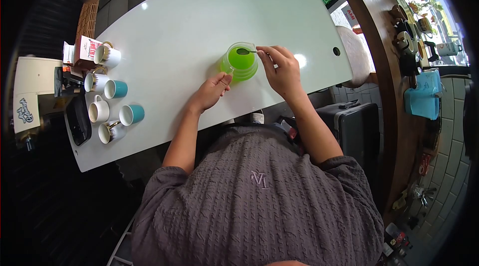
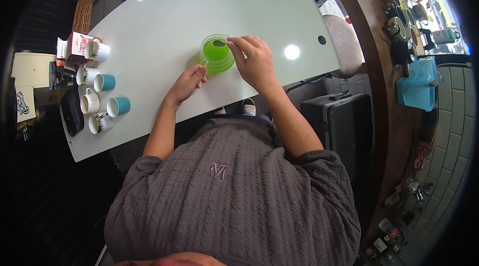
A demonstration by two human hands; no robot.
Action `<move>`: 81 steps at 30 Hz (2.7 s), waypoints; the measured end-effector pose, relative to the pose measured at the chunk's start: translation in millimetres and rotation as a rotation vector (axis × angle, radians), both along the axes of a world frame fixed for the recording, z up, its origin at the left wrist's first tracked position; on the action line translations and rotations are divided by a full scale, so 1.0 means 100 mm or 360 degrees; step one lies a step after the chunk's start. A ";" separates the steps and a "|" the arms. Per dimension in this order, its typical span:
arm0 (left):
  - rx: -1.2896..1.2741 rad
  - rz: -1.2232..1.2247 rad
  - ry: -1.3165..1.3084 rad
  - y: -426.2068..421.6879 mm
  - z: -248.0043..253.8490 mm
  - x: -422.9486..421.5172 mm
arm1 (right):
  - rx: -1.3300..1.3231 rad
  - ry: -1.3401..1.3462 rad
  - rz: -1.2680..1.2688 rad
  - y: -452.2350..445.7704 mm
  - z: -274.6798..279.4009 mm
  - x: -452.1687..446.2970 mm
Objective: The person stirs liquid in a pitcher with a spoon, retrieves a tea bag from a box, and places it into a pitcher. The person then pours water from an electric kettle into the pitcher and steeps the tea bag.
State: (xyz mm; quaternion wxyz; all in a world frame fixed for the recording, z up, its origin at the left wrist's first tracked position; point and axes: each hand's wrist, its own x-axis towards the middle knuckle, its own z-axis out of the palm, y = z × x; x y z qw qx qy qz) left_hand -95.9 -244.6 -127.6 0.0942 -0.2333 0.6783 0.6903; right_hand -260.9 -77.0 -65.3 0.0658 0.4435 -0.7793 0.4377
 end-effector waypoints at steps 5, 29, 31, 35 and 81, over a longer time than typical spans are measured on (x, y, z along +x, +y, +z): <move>-0.0040 0.0024 0.0041 0.07 0.09 -0.02 | 0.0034 0.0169 0.0028 -0.09 -0.06 -0.02; -0.0046 -0.0028 0.0037 0.09 0.01 -0.09 | 0.0457 0.0127 0.0279 -0.18 -0.07 -0.11; -0.0064 -0.0053 0.0036 0.09 0.00 -0.08 | 0.0523 0.0168 0.0283 -0.17 -0.03 -0.12; -0.0076 -0.0040 0.0068 0.10 0.01 -0.09 | 0.0620 0.0429 0.0213 -0.18 0.00 -0.12; -0.0026 -0.0072 0.0037 0.08 -0.07 -0.08 | 0.0656 0.0294 0.0387 -0.15 -0.02 -0.07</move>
